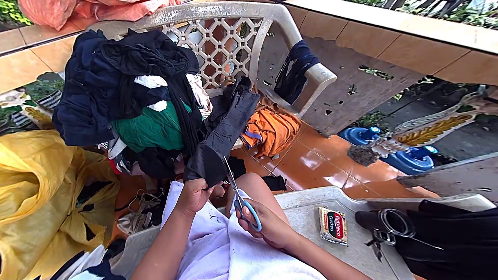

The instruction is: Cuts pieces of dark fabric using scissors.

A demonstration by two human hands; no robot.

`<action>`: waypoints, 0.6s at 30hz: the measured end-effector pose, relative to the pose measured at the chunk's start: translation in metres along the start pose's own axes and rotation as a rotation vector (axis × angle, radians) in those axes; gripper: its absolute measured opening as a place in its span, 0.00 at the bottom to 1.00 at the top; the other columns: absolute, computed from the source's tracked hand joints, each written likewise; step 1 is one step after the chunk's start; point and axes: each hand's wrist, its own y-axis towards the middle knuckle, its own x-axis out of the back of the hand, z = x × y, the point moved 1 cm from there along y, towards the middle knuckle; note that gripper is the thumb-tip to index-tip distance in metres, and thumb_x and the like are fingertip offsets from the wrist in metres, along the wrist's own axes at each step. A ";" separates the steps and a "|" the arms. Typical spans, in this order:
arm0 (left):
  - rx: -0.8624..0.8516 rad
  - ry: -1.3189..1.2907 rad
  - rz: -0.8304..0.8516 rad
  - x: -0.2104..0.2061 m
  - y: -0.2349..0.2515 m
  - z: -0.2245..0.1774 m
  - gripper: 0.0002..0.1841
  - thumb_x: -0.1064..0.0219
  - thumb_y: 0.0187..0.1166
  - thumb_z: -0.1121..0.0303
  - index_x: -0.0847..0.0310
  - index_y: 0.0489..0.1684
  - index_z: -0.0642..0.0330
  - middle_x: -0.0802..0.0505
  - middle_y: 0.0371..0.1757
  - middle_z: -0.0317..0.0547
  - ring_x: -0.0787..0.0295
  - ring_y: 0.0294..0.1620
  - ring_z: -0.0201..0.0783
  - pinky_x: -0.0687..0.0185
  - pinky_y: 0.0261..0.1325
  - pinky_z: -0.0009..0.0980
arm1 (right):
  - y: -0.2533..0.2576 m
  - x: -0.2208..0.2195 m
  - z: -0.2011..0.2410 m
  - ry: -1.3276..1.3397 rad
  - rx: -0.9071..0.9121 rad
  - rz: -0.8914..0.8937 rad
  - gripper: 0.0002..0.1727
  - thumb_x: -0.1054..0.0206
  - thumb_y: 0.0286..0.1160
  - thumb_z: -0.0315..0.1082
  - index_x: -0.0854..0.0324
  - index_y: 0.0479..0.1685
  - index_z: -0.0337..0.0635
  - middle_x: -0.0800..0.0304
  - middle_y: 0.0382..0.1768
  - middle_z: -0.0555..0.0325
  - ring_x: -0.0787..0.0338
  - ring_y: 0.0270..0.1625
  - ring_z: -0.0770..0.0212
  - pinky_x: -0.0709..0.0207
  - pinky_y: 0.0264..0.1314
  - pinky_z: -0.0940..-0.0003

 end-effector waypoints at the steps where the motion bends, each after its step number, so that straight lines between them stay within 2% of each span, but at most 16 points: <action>1: -0.004 0.028 0.007 0.000 0.000 -0.001 0.18 0.45 0.53 0.83 0.12 0.29 0.51 0.08 0.28 0.35 0.13 0.27 0.28 0.15 0.42 0.28 | 0.000 0.000 0.000 0.002 0.003 -0.003 0.23 0.28 0.72 0.60 0.26 0.42 0.52 0.22 0.21 0.77 0.33 0.15 0.84 0.42 0.16 0.89; 4: -0.016 0.099 0.005 0.001 0.000 -0.002 0.17 0.45 0.54 0.82 0.13 0.28 0.51 0.09 0.27 0.35 0.14 0.26 0.27 0.17 0.37 0.25 | -0.001 0.000 0.000 -0.002 0.011 -0.010 0.22 0.28 0.71 0.59 0.26 0.41 0.52 0.23 0.21 0.77 0.33 0.15 0.84 0.42 0.17 0.89; 9: -0.004 0.160 0.007 0.000 0.002 -0.003 0.17 0.46 0.56 0.83 0.14 0.32 0.54 0.08 0.29 0.37 0.15 0.25 0.25 0.20 0.31 0.21 | -0.001 0.001 0.001 -0.001 0.053 -0.005 0.16 0.29 0.74 0.53 0.25 0.39 0.52 0.24 0.20 0.78 0.33 0.17 0.86 0.42 0.18 0.90; 11: 0.029 0.205 -0.060 -0.004 0.002 -0.006 0.19 0.49 0.56 0.84 0.15 0.37 0.57 0.07 0.34 0.39 0.15 0.25 0.25 0.20 0.30 0.20 | -0.001 0.002 0.001 -0.017 0.057 -0.008 0.15 0.29 0.75 0.52 0.24 0.39 0.53 0.24 0.20 0.79 0.32 0.18 0.86 0.41 0.20 0.90; 12: 0.055 0.231 -0.130 -0.008 0.002 -0.008 0.19 0.50 0.57 0.85 0.17 0.39 0.59 0.06 0.38 0.41 0.13 0.29 0.27 0.17 0.33 0.23 | -0.001 0.002 0.000 -0.024 0.061 -0.011 0.14 0.29 0.75 0.50 0.24 0.39 0.53 0.24 0.20 0.79 0.31 0.18 0.86 0.41 0.20 0.90; 14: 0.106 0.228 -0.306 -0.016 0.003 -0.008 0.18 0.52 0.63 0.88 0.23 0.44 0.62 0.08 0.42 0.46 0.10 0.41 0.36 0.13 0.48 0.33 | -0.001 0.003 -0.001 -0.042 0.072 -0.025 0.12 0.30 0.76 0.48 0.24 0.38 0.53 0.24 0.20 0.79 0.30 0.19 0.86 0.39 0.21 0.90; 15: 0.118 0.171 -0.382 -0.019 0.005 -0.007 0.17 0.54 0.66 0.88 0.26 0.45 0.63 0.09 0.43 0.48 0.10 0.45 0.39 0.13 0.52 0.37 | 0.000 0.003 -0.002 -0.064 0.076 -0.042 0.11 0.30 0.76 0.47 0.24 0.37 0.53 0.24 0.20 0.79 0.29 0.19 0.85 0.38 0.22 0.89; 16: 0.139 0.098 -0.425 -0.021 0.007 -0.007 0.15 0.55 0.72 0.85 0.26 0.47 0.62 0.09 0.44 0.48 0.09 0.46 0.40 0.12 0.52 0.38 | 0.000 0.004 -0.002 -0.107 0.077 -0.063 0.11 0.31 0.76 0.46 0.24 0.37 0.52 0.24 0.20 0.79 0.28 0.20 0.85 0.37 0.23 0.89; 18: 0.196 -0.050 -0.406 -0.025 0.007 -0.009 0.13 0.58 0.86 0.73 0.27 0.52 0.58 0.09 0.46 0.48 0.08 0.46 0.39 0.11 0.51 0.37 | 0.000 0.006 -0.002 -0.234 0.080 -0.106 0.10 0.33 0.77 0.45 0.26 0.36 0.51 0.25 0.20 0.79 0.27 0.22 0.84 0.34 0.27 0.87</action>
